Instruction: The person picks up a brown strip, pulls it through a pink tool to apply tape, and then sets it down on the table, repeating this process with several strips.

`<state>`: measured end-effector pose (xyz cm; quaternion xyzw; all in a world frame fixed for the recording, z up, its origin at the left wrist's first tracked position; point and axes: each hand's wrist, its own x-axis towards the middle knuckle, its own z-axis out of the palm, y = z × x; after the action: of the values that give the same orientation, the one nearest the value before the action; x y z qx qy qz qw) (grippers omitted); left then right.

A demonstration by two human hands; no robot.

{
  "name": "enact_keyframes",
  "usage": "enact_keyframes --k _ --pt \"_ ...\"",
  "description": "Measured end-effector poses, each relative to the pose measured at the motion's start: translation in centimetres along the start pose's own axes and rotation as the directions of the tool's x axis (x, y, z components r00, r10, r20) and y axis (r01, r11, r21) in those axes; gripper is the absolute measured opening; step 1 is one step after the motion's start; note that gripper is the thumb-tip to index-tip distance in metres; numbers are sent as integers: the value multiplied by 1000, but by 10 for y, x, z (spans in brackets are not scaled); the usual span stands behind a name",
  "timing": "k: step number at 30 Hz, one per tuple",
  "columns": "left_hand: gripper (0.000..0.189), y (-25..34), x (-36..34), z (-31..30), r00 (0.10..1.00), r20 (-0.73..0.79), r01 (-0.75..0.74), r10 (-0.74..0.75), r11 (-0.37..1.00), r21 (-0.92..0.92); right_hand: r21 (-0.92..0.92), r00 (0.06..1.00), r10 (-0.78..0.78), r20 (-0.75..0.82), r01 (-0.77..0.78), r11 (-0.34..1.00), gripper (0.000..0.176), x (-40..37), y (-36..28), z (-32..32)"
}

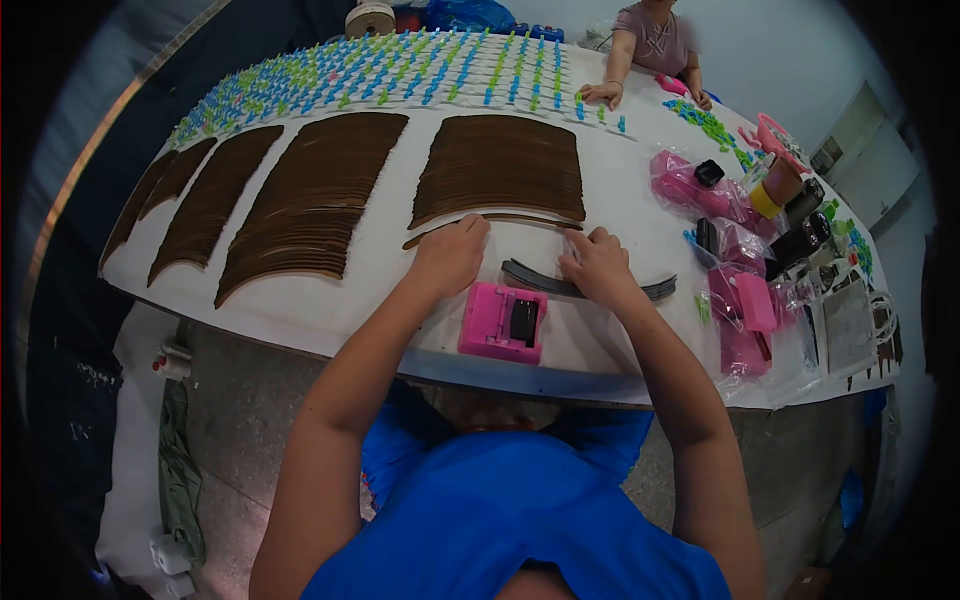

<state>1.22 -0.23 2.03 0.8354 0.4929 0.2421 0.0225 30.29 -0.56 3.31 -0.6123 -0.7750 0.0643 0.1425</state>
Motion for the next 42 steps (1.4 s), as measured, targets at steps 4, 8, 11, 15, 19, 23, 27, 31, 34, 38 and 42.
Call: enact_keyframes --k 4,8,11,15,19,23,27,31,34,38,42 --pt "23 0 5 2 1000 -1 18 -18 1000 14 12 1000 17 -8 -17 1000 57 8 4 5" --pt "23 4 4 1 1000 -5 27 -27 1000 14 -16 1000 23 8 -23 1000 59 9 2 4" --pt "23 5 2 2 999 -22 35 -35 999 8 10 1000 4 -5 -4 1000 59 8 1 3" --pt "19 5 0 5 989 -144 -22 25 1000 22 8 998 -61 -18 61 998 59 8 -3 6" --pt "21 8 0 3 993 -119 18 -14 999 31 -11 998 -61 27 61 998 60 11 -15 0" --pt "22 10 3 0 996 -85 27 -24 999 34 -18 998 -21 59 23 1000 62 15 -22 -1" --pt "25 8 4 0 998 -62 30 -27 999 37 -29 997 20 78 -18 999 65 18 -22 2" --pt "27 8 8 -2 999 -19 34 -34 998 46 -16 998 27 59 -26 1000 68 18 -19 7" --pt "26 9 9 -2 999 -22 26 -26 999 38 -14 998 27 62 -26 1000 68 19 -16 10" --pt "25 8 8 -1 999 -21 43 -43 999 16 -8 998 40 48 -39 999 68 19 -16 11" --pt "21 4 -2 -1 996 -81 47 -45 999 23 6 997 62 43 -62 998 69 18 -18 10"
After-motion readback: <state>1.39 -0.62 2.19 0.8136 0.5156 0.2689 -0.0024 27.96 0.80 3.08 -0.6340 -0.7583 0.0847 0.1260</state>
